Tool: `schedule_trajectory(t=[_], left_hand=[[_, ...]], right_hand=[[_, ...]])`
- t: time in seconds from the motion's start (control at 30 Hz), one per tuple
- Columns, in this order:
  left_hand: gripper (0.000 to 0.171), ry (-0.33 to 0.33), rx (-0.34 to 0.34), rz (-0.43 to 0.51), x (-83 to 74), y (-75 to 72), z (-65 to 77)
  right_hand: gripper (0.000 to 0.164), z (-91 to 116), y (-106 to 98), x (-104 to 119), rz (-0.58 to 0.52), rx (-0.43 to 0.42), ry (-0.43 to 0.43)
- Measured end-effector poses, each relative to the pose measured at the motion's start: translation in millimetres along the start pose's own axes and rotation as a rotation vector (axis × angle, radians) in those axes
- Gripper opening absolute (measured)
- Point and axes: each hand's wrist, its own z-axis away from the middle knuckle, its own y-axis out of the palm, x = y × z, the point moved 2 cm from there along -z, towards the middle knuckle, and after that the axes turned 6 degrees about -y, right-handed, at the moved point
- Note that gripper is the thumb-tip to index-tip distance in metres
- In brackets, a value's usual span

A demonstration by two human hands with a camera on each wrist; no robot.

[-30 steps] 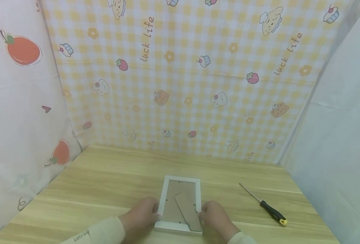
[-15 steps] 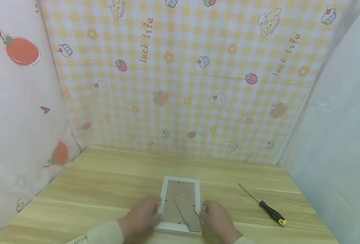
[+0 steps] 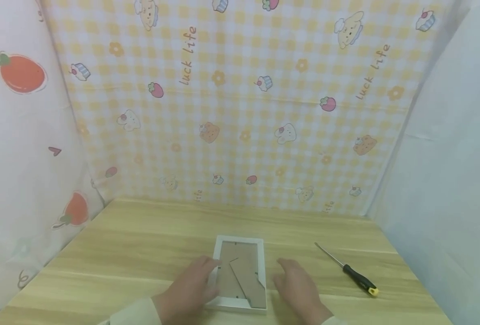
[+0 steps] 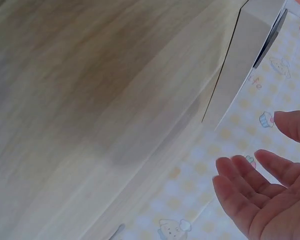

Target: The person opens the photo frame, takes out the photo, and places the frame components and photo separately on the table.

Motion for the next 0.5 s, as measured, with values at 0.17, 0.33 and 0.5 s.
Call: schedule_trajectory(t=[0.17, 0.33, 0.5], left_hand=[[0.055, 0.056, 0.005, -0.049, -9.5, -1.7, 2.8], [0.057, 0.129, 0.012, -0.065, -16.2, -2.7, 4.9], [0.059, 0.217, -0.015, -0.104, -20.5, 0.1, 6.4]], right_hand=[[0.044, 2.3, -3.9, -6.9, 0.047, -0.018, 0.000], [0.047, 3.5, -8.5, -13.2, 0.063, -0.008, 0.018], [0.048, 5.7, -13.2, -19.7, 0.065, 0.006, 0.040]])
